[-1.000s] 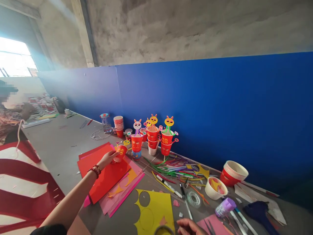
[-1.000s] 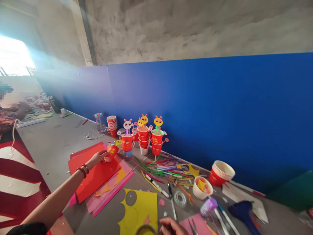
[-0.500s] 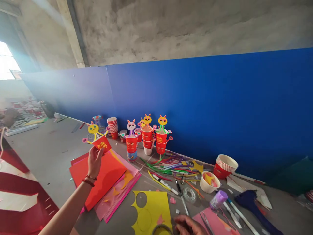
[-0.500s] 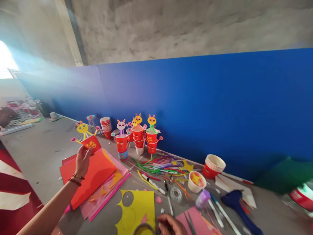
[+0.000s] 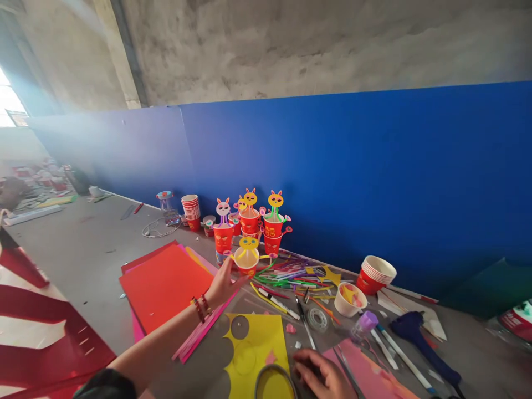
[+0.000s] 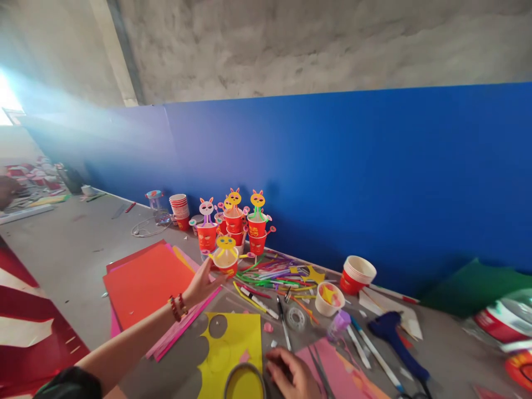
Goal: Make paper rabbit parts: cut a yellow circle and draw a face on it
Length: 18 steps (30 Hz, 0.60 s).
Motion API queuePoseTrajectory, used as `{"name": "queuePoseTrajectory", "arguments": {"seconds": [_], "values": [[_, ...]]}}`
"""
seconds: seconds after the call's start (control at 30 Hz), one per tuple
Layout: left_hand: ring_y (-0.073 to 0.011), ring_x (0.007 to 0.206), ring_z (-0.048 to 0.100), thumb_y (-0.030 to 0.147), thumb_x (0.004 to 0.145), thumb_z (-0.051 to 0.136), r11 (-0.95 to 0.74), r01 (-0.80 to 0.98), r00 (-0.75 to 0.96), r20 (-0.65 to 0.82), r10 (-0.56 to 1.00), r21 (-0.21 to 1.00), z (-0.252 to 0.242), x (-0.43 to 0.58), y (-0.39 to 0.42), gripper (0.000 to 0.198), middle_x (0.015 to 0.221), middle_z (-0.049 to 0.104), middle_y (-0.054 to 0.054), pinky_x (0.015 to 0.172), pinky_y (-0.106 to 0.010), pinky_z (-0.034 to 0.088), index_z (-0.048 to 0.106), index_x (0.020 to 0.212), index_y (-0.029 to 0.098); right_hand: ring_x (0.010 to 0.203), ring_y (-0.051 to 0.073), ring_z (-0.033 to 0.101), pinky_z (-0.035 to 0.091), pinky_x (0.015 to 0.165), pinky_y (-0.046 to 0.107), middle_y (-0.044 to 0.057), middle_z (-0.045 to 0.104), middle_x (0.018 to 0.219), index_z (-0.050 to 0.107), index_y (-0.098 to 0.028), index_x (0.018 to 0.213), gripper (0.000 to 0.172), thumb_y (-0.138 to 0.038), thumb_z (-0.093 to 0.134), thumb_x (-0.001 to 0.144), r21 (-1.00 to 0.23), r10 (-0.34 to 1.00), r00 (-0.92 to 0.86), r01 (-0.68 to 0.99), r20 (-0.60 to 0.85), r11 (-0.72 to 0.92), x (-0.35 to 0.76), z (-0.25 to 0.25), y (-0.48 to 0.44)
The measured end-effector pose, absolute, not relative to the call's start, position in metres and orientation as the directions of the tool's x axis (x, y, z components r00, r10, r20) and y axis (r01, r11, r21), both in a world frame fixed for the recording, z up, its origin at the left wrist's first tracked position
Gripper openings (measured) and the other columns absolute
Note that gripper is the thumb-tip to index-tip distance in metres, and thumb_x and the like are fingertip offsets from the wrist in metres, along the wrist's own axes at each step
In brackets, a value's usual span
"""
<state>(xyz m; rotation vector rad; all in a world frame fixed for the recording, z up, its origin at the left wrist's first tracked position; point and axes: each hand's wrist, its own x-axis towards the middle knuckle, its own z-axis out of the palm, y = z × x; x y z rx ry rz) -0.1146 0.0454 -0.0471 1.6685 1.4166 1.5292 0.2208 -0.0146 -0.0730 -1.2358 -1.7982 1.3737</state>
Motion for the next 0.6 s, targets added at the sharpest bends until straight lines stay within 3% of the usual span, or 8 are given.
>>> {"name": "queuePoseTrajectory", "arguments": {"seconds": [0.2,0.37,0.53,0.6], "values": [[-0.0335,0.123,0.057,0.044,0.079,0.075,-0.408,0.245,0.034,0.413,0.910,0.879,-0.053,-0.100,0.085,0.067,0.132,0.061,-0.015,0.106,-0.045,0.048,0.050,0.135,0.017,0.079,0.022,0.071,0.055,0.071,0.023,0.006,0.077,0.089,0.075,-0.022,0.095,0.034,-0.052,0.060,0.086,-0.913,0.867,-0.494,0.382,-0.068,0.147,0.222,-0.071,-0.013],[-0.0337,0.131,0.050,0.053,0.087,0.065,-0.432,0.187,0.109,0.418,0.902,0.882,-0.053,-0.097,0.078,0.074,0.141,0.054,-0.014,0.111,-0.050,0.042,0.037,0.147,0.020,0.080,0.023,0.071,0.056,0.072,0.025,0.006,0.076,0.087,0.074,-0.022,0.096,0.036,-0.053,0.059,0.087,-0.916,0.859,-0.510,0.364,-0.043,0.170,0.224,-0.077,-0.012],[-0.0370,0.139,0.040,0.053,0.085,0.068,-0.465,0.198,0.243,0.416,0.876,0.863,-0.045,-0.083,0.031,0.077,0.147,0.048,-0.014,0.117,-0.050,0.034,0.037,0.149,0.022,0.070,0.021,0.070,0.056,0.066,0.028,0.009,0.076,0.100,0.064,-0.023,0.127,0.052,-0.051,0.064,0.084,-0.928,0.898,-0.432,0.292,0.085,0.229,0.222,-0.090,-0.018],[-0.0371,0.135,0.046,0.050,0.078,0.077,-0.482,0.215,0.340,0.398,0.852,0.850,-0.041,-0.065,0.006,0.081,0.146,0.050,-0.011,0.116,-0.048,0.036,0.042,0.147,0.025,0.066,0.021,0.070,0.056,0.062,0.028,0.009,0.077,0.096,0.060,-0.023,0.133,0.060,-0.050,0.069,0.080,-0.927,0.900,-0.422,0.288,0.103,0.241,0.222,-0.094,-0.022]]}}
